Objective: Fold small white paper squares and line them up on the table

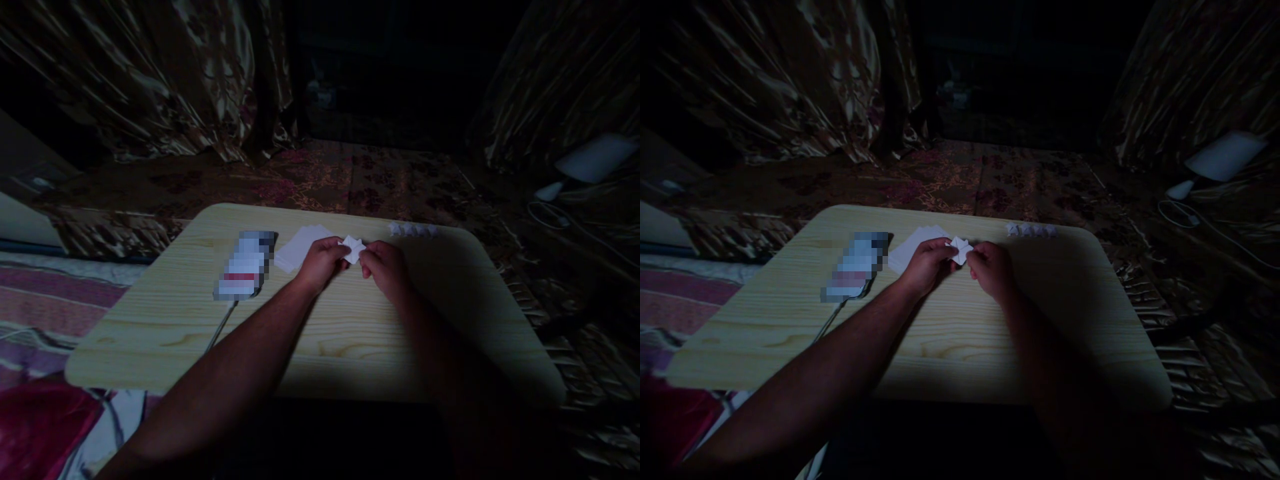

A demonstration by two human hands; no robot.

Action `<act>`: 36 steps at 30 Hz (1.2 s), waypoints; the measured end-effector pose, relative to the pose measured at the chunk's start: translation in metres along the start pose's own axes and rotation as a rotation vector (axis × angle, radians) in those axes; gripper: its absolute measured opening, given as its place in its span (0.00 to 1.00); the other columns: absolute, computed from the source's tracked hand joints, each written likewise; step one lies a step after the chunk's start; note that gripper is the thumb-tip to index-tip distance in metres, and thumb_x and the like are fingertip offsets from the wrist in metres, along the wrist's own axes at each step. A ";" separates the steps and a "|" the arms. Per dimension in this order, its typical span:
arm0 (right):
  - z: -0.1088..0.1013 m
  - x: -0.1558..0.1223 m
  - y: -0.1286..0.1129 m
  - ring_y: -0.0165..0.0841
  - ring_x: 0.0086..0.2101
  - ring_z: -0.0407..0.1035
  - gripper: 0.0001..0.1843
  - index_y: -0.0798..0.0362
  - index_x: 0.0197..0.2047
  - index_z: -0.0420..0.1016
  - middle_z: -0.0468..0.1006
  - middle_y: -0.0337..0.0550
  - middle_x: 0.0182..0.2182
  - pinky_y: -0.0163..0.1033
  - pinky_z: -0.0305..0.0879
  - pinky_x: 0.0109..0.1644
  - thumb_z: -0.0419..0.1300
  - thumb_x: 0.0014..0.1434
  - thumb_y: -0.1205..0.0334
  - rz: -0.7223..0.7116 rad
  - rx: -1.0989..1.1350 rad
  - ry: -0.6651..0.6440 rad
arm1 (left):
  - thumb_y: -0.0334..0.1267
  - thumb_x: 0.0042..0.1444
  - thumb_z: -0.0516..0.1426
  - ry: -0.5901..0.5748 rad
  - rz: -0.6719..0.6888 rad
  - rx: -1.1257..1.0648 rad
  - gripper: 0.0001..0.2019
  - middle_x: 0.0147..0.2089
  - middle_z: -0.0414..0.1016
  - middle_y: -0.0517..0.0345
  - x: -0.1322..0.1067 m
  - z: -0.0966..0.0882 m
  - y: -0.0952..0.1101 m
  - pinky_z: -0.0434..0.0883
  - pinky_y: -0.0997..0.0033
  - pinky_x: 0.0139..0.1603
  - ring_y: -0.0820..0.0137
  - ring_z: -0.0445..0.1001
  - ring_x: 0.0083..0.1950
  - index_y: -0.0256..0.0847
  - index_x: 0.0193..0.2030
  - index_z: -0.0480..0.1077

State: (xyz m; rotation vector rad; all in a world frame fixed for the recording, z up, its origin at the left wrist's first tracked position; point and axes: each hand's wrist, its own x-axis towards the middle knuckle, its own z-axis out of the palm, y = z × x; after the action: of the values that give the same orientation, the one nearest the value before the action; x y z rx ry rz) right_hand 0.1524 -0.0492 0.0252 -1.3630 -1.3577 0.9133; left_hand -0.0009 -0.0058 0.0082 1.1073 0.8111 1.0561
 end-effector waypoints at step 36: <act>-0.001 0.005 0.020 0.28 0.21 0.62 0.04 0.51 0.25 0.69 0.70 0.34 0.17 0.34 0.51 0.25 0.58 0.48 0.60 -0.078 -0.037 0.002 | 0.40 0.44 0.66 -0.008 0.072 0.328 0.10 0.23 0.71 0.63 -0.005 0.005 0.001 0.58 0.75 0.25 0.77 0.62 0.23 0.37 0.31 0.74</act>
State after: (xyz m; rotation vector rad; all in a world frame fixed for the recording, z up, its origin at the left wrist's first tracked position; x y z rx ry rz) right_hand 0.1588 -0.0426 0.0065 -1.3294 -1.4224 0.8385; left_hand 0.0014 -0.0121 0.0106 1.4249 0.9674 0.9991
